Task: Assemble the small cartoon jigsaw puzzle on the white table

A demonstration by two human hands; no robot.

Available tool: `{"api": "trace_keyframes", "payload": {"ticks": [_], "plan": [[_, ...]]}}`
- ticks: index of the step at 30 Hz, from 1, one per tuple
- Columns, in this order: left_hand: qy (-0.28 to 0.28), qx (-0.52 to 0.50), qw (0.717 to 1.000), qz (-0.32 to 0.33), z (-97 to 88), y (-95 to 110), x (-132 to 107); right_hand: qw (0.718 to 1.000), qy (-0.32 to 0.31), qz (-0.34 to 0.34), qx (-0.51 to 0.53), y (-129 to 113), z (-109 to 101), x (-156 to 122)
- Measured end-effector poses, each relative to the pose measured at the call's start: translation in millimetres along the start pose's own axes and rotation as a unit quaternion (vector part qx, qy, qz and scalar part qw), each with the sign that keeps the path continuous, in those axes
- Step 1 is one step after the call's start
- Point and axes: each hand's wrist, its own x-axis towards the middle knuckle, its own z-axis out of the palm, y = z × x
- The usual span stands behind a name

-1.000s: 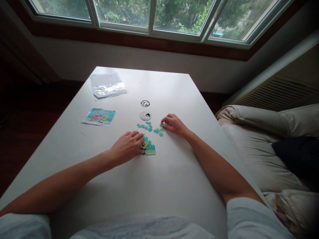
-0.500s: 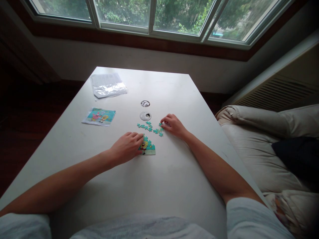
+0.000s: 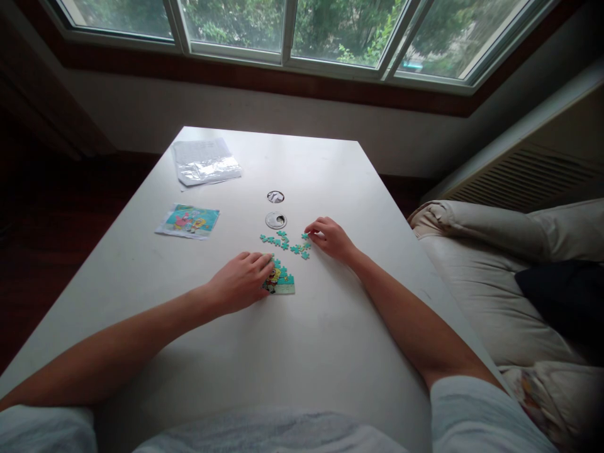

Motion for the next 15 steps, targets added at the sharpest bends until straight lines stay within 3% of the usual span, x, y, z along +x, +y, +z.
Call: {"api": "trace_keyframes", "payload": {"ticks": [5,11,15], "plan": [[-0.006,-0.002,1.0,-0.002,-2.0,1,0,0.999,-0.031,-0.019,0.018,-3,-4,1],[-0.003,-0.007,1.0,0.0,-2.4,1,-1,0.988,-0.133,0.0,0.083,-8,-24,0],[0.0,-0.01,1.0,0.0,-1.2,1,-1,0.983,-0.161,-0.015,0.083,-10,-29,1]]}}
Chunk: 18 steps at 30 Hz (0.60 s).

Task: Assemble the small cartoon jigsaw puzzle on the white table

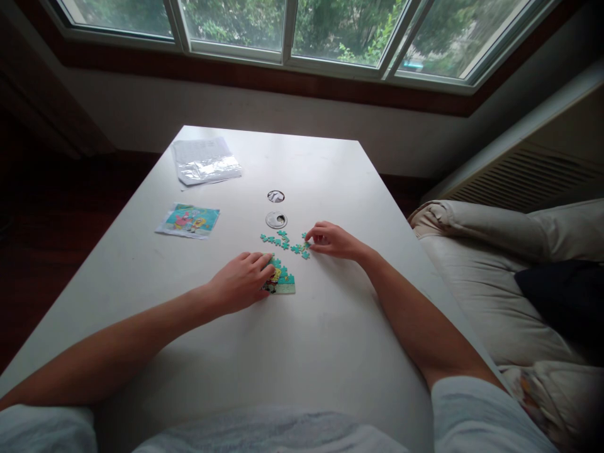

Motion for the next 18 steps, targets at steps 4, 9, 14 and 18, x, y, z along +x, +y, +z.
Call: {"api": "trace_keyframes", "payload": {"ticks": [4,9,14,18], "plan": [[-0.006,0.002,1.0,-0.003,-0.8,0,0,1.0,0.003,-0.004,-0.015,0,4,3],[-0.01,0.006,1.0,-0.002,-2.7,1,1,0.998,0.036,0.0,-0.045,0,10,4],[-0.008,0.005,1.0,-0.003,-2.4,1,1,1.0,-0.009,0.001,-0.008,-6,5,1],[-0.003,-0.001,1.0,-0.002,-0.5,0,0,0.997,-0.07,-0.003,-0.02,-18,2,2]]}}
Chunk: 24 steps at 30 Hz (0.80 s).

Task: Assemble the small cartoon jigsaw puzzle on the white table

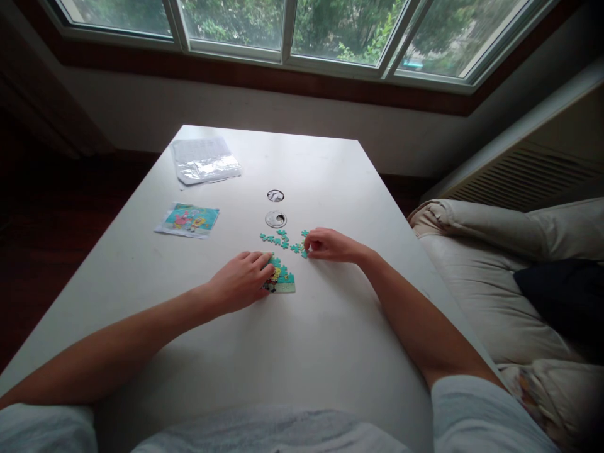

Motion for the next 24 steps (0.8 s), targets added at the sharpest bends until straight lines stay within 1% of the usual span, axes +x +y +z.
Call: {"api": "trace_keyframes", "payload": {"ticks": [6,12,18,21,24], "plan": [[0.009,-0.008,1.0,0.0,3.6,-1,0,1.0,-0.004,-0.018,-0.012,-12,7,3],[0.002,0.004,1.0,0.0,2.5,-1,0,1.0,-0.002,0.003,-0.024,-16,11,4],[0.006,0.003,1.0,0.001,1.7,0,0,0.996,0.046,-0.017,-0.079,-22,24,10],[0.002,0.003,1.0,0.0,1.5,0,0,0.997,0.058,-0.012,-0.051,-23,23,9],[0.004,0.001,1.0,-0.001,1.9,0,0,0.999,0.028,-0.009,-0.013,-23,18,6]]}}
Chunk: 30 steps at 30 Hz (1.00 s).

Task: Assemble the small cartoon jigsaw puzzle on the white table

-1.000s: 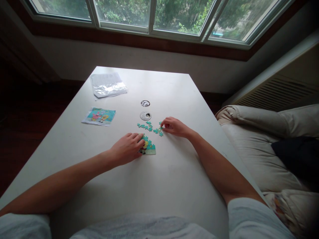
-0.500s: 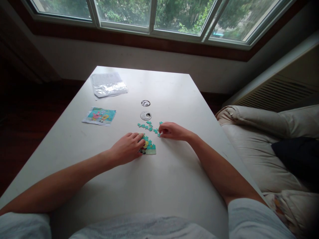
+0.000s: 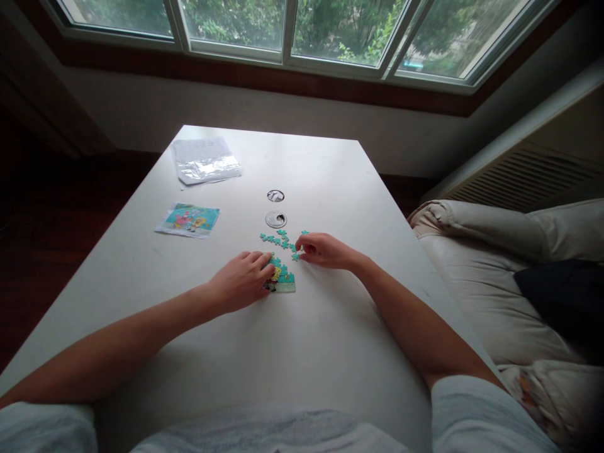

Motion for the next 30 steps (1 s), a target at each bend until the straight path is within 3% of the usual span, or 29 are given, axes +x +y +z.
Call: {"api": "trace_keyframes", "payload": {"ticks": [3,20,24,30], "plan": [[0.0,0.002,1.0,-0.001,0.1,0,0,0.999,-0.026,-0.023,-0.005,3,-1,-1],[0.005,0.0,1.0,0.0,3.7,3,2,0.997,0.014,-0.034,-0.072,-2,11,4],[0.023,-0.005,1.0,0.004,10.5,7,3,0.998,0.06,-0.018,-0.008,-5,17,5],[0.04,-0.016,0.999,0.017,14.6,10,6,0.979,0.122,0.067,0.148,-14,33,9]]}}
